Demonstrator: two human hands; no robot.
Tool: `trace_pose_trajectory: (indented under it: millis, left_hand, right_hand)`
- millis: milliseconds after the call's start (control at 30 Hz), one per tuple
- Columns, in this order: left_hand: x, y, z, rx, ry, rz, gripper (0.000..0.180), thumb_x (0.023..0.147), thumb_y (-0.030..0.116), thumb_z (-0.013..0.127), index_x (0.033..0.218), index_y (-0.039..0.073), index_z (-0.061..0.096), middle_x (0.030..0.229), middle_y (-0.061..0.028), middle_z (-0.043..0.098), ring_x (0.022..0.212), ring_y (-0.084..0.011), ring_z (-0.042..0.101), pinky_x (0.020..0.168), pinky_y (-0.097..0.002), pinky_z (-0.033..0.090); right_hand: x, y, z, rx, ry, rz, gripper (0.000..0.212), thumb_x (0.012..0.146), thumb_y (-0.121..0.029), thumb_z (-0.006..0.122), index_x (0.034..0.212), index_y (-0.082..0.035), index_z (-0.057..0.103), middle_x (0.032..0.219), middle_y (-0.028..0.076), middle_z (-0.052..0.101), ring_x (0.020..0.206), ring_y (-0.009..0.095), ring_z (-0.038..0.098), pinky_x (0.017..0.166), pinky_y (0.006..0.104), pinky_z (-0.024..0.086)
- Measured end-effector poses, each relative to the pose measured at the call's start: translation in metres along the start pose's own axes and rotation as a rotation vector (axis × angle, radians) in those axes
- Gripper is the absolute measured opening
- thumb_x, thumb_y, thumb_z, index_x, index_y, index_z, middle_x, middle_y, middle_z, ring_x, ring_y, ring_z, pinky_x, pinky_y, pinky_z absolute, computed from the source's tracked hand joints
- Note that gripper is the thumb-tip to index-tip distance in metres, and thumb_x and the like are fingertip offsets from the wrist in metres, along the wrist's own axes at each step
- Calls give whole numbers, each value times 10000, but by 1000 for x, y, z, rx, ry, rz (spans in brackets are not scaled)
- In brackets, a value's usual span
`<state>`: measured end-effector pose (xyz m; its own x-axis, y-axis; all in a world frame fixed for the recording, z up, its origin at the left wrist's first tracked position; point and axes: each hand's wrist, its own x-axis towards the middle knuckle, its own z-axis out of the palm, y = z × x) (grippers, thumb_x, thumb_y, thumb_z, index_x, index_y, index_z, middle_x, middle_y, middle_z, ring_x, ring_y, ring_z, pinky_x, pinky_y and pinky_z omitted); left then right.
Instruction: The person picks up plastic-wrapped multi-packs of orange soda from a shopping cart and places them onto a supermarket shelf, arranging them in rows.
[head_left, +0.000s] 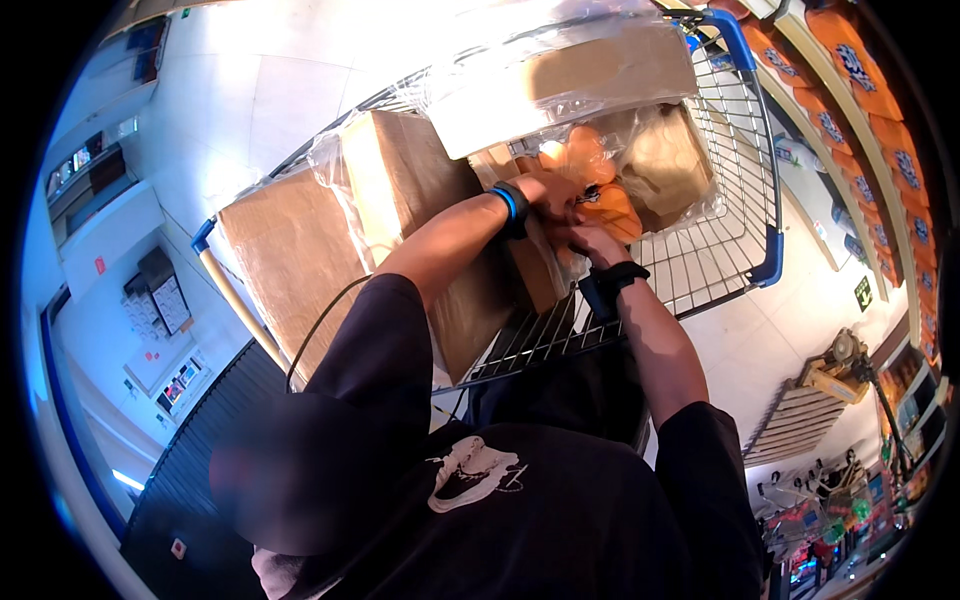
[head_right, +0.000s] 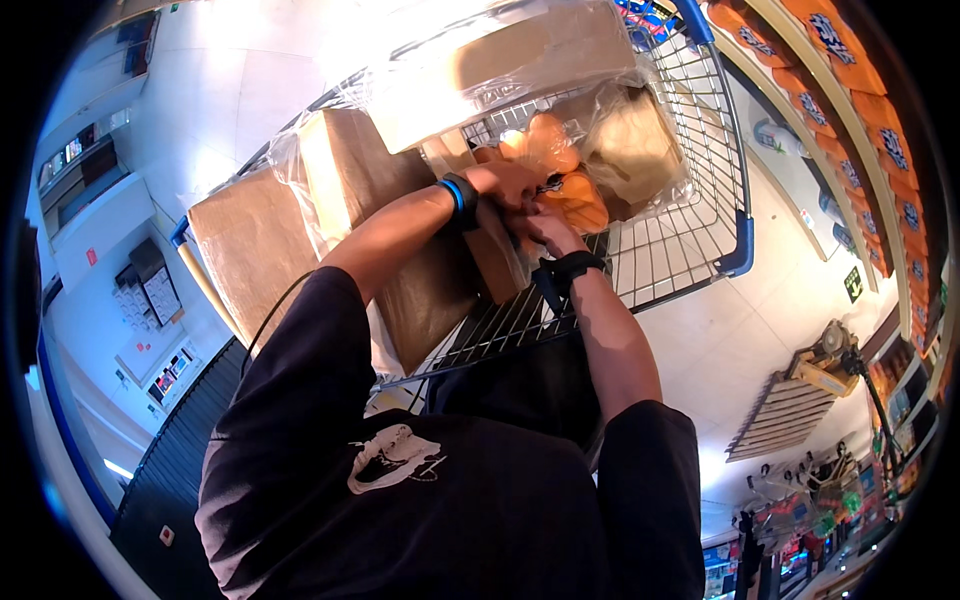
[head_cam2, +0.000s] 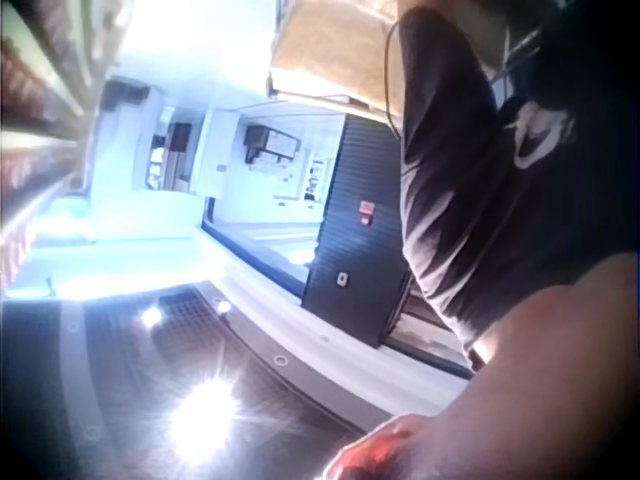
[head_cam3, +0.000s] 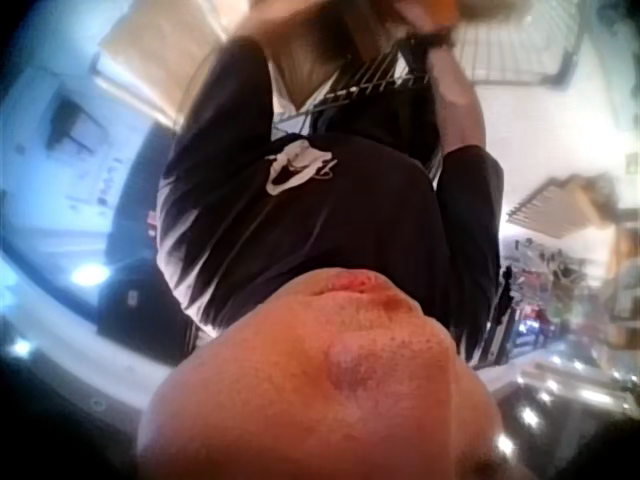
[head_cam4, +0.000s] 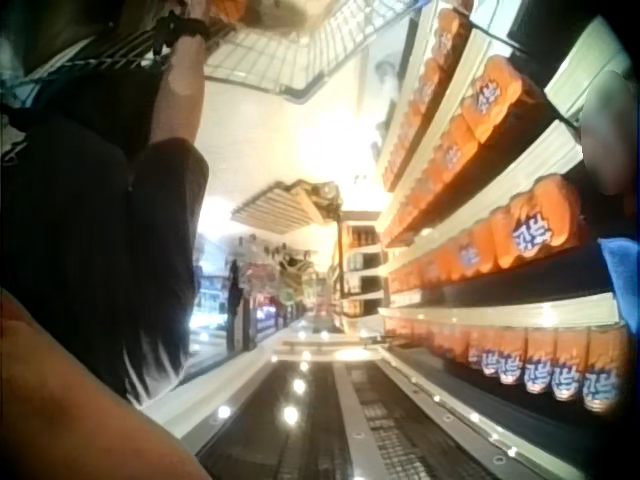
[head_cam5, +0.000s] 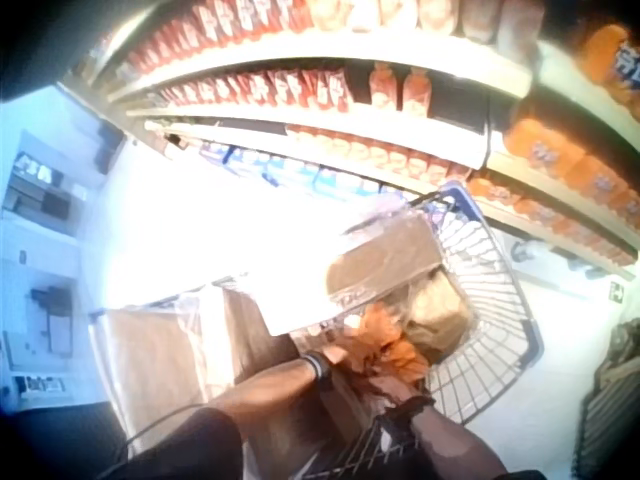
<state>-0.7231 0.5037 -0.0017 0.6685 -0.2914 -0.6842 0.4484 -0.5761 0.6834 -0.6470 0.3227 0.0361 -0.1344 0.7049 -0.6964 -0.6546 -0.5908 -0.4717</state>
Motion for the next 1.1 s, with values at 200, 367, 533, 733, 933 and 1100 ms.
trace_pose_trajectory:
  millis: [200,367,533,733,933,1100]
  left_hand:
    - [3,-13,15,-21,57,37,449,769,273,721,1145,53,611,1017,-155,709,949,-342,690,770,-405,531]
    - [9,-21,14,-77,19,115,375,765,268,715,1055,38,658,970,-163,709,916,-324,693,756,-401,528]
    - [-3,-9,9,2,-129,13,303,775,256,690,985,38,705,910,-178,709,897,-325,694,751,-412,526]
    - [-27,17,14,89,82,-110,388,749,371,758,1071,155,740,945,-147,729,947,-355,690,783,-431,539]
    - [-25,15,13,73,89,-58,560,643,486,835,1018,80,746,973,-181,727,967,-350,694,815,-438,545]
    - [-23,9,5,100,-94,56,237,799,143,660,1011,48,705,925,-190,710,902,-377,679,760,-428,532]
  right_hand:
    - [12,5,-7,55,88,272,278,886,-183,720,1147,-94,682,940,-50,629,737,35,520,631,185,377]
    - [35,41,-34,66,76,222,247,876,-285,742,1039,-113,671,743,-77,532,579,21,438,527,186,313]
    - [36,59,-42,197,101,214,261,887,-307,733,1013,-89,664,763,-55,553,594,45,482,520,211,346]
    - [56,81,-8,177,557,-25,305,835,-270,769,1003,-25,698,857,39,678,727,141,635,615,280,495]
    - [82,108,-29,-50,853,92,308,774,-173,805,1007,6,714,942,95,716,833,182,676,742,314,553]
    - [79,116,-29,144,770,33,337,772,-133,821,1038,11,671,924,70,684,830,144,648,703,290,542]
